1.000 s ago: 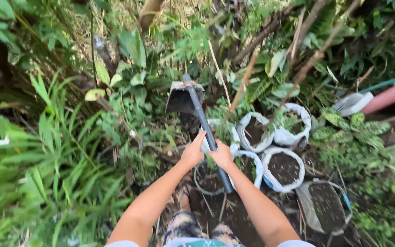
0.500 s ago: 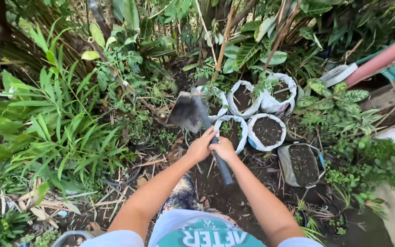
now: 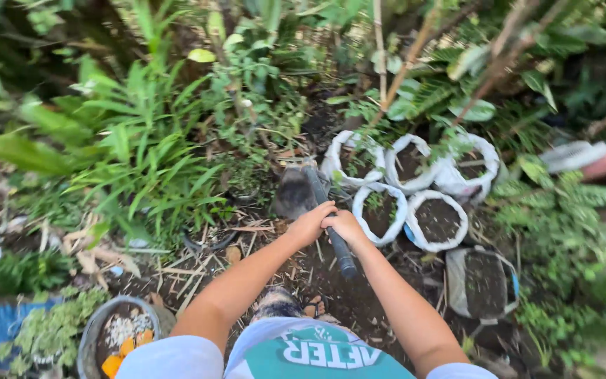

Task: Sweeping debris into a dustpan and fetching water from a storage barrel in a backyard garden.

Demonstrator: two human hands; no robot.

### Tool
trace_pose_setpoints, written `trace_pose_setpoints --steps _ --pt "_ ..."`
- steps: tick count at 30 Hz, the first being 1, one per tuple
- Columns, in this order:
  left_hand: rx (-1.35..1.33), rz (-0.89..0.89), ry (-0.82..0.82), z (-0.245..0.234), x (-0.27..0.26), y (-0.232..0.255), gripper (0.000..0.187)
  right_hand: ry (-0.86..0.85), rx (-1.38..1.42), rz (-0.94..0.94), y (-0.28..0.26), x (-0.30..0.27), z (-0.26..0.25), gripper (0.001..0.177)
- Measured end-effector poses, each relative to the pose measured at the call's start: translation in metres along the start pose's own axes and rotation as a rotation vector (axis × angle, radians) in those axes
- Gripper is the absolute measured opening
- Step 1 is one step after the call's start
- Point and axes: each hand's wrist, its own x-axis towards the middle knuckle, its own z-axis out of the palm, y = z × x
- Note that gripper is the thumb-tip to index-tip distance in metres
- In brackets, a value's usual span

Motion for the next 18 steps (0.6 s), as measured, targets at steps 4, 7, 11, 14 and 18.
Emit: trace_pose_setpoints --steps 4,7,11,14,18 --pt "-0.037 -0.024 0.103 -0.039 -0.031 -0.009 0.054 -0.115 0.043 -0.022 -0.016 0.016 0.043 0.024" --pt "-0.098 -0.083 0.187 -0.057 -0.073 -0.023 0.051 -0.176 -0.019 -0.009 -0.027 0.018 0.088 0.021" --pt "-0.103 -0.183 0.356 -0.085 -0.125 -0.051 0.057 -0.353 -0.003 -0.137 -0.046 0.027 0.157 0.026" --pt "-0.067 -0.254 0.476 -0.095 -0.173 -0.042 0.06 -0.538 0.032 -0.136 -0.041 0.029 0.204 0.027" --pt "-0.069 -0.517 0.636 -0.114 -0.21 -0.032 0.06 -0.702 -0.043 -0.081 -0.043 0.041 0.261 0.024"
